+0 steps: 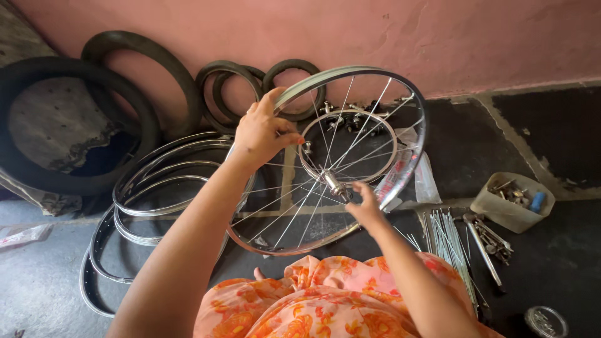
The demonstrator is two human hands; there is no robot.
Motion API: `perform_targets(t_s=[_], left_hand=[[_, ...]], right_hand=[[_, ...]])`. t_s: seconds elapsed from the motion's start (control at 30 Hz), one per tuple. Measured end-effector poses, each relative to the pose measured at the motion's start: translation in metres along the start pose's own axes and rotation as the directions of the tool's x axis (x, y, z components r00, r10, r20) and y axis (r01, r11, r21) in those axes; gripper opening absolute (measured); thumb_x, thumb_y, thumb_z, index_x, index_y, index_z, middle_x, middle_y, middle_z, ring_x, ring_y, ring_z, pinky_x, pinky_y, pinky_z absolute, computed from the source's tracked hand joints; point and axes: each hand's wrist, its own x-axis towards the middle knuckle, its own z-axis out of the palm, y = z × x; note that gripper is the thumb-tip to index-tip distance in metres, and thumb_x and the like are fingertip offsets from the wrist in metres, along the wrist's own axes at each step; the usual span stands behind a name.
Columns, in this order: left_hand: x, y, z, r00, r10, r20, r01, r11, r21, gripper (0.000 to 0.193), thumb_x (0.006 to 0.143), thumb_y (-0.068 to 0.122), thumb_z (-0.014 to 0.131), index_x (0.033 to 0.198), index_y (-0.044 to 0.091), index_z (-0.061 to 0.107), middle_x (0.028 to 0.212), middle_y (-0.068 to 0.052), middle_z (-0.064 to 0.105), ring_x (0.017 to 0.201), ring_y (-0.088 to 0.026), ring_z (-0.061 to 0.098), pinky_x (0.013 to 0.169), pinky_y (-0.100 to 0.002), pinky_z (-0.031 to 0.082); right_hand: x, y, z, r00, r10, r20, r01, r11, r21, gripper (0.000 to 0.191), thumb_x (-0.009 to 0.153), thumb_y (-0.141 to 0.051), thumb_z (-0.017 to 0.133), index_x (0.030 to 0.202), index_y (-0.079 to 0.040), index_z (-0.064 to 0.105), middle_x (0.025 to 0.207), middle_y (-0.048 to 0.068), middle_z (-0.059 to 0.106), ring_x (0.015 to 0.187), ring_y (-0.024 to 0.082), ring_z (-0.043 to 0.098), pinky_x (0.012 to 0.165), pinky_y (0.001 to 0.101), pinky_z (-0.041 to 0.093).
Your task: The person inserts bicycle spokes into the hub and rim of a wheel, threading them through the rim holes and seating them in the hub. The person works on one wheel at a time, handling the spokes and wheel components by hand.
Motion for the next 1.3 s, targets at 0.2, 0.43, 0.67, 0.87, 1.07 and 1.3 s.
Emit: perform_targets(t_s=[0.2, 0.43, 0.67, 0.87, 1.07, 1.3], left_hand=[[-0.013, -0.005, -0.006, 1.000, 0.025, 0.008, -0.025, 1.000, -0.019, 0.030, 0.070, 0.045, 0.088, 0.087, 0.020, 0.084, 0.150, -0.007, 0.048, 0.116, -0.034, 0.055, 0.102, -0.045, 0.046], [-0.018, -0.007, -0.002, 1.000, 0.003, -0.024, -0.006, 0.995, -0.099, 0.033, 0.069, 0.045, 0.090, 0.088, 0.019, 0.083, 0.147, -0.006, 0.049, 0.121, -0.034, 0.054, 0.104, -0.044, 0.044], [-0.015, -0.019, 0.001, 1.000, 0.021, 0.011, -0.019, 0.988, -0.151, 0.024, 0.068, 0.040, 0.089, 0.081, 0.020, 0.084, 0.148, -0.004, 0.048, 0.123, -0.032, 0.052, 0.106, -0.043, 0.043], [-0.018, -0.041, -0.002, 0.999, 0.025, 0.023, -0.021, 0.988, -0.153, 0.020, 0.070, 0.034, 0.088, 0.082, 0.019, 0.084, 0.151, -0.004, 0.046, 0.124, -0.032, 0.052, 0.107, -0.042, 0.043], [-0.016, -0.047, 0.005, 1.000, -0.020, 0.016, 0.021, 0.992, -0.120, 0.021, 0.071, 0.035, 0.089, 0.085, 0.019, 0.084, 0.155, -0.005, 0.043, 0.125, -0.033, 0.052, 0.109, -0.043, 0.042], [-0.006, -0.035, 0.013, 0.998, -0.057, -0.007, 0.056, 0.996, -0.064, 0.019, 0.072, 0.036, 0.087, 0.087, 0.024, 0.085, 0.156, -0.008, 0.042, 0.128, -0.034, 0.050, 0.108, -0.043, 0.042]], right_hand=[[-0.007, -0.005, 0.029, 0.967, 0.238, 0.093, -0.187, 0.907, -0.377, 0.020, 0.096, -0.024, 0.072, 0.114, -0.016, 0.075, 0.105, 0.014, 0.076, 0.099, 0.030, 0.074, 0.090, 0.0397, 0.057], [-0.026, 0.011, -0.036, 0.982, -0.154, 0.108, 0.169, 0.474, -0.864, 0.009, 0.092, -0.017, 0.063, 0.094, -0.013, 0.072, 0.099, 0.008, 0.068, 0.099, 0.031, 0.065, 0.082, 0.0460, 0.054], [-0.015, 0.010, -0.091, 0.959, -0.279, 0.057, 0.133, 0.263, -0.956, 0.014, 0.089, -0.015, 0.063, 0.097, -0.020, 0.073, 0.095, 0.004, 0.064, 0.093, 0.028, 0.065, 0.078, 0.0434, 0.054], [0.032, -0.007, -0.088, 0.895, -0.439, 0.079, 0.324, 0.517, -0.792, 0.022, 0.091, -0.005, 0.064, 0.112, -0.011, 0.070, 0.099, 0.009, 0.070, 0.088, 0.031, 0.070, 0.076, 0.0421, 0.057], [0.060, -0.032, -0.041, 0.901, -0.429, 0.066, 0.421, 0.826, -0.376, 0.013, 0.093, -0.005, 0.069, 0.105, -0.009, 0.068, 0.097, 0.013, 0.073, 0.084, 0.030, 0.073, 0.072, 0.0397, 0.058], [0.068, -0.047, -0.012, 0.959, -0.217, 0.183, 0.252, 0.947, -0.200, 0.020, 0.095, -0.015, 0.068, 0.105, -0.003, 0.055, 0.089, 0.009, 0.072, 0.085, 0.025, 0.072, 0.073, 0.0355, 0.053]])
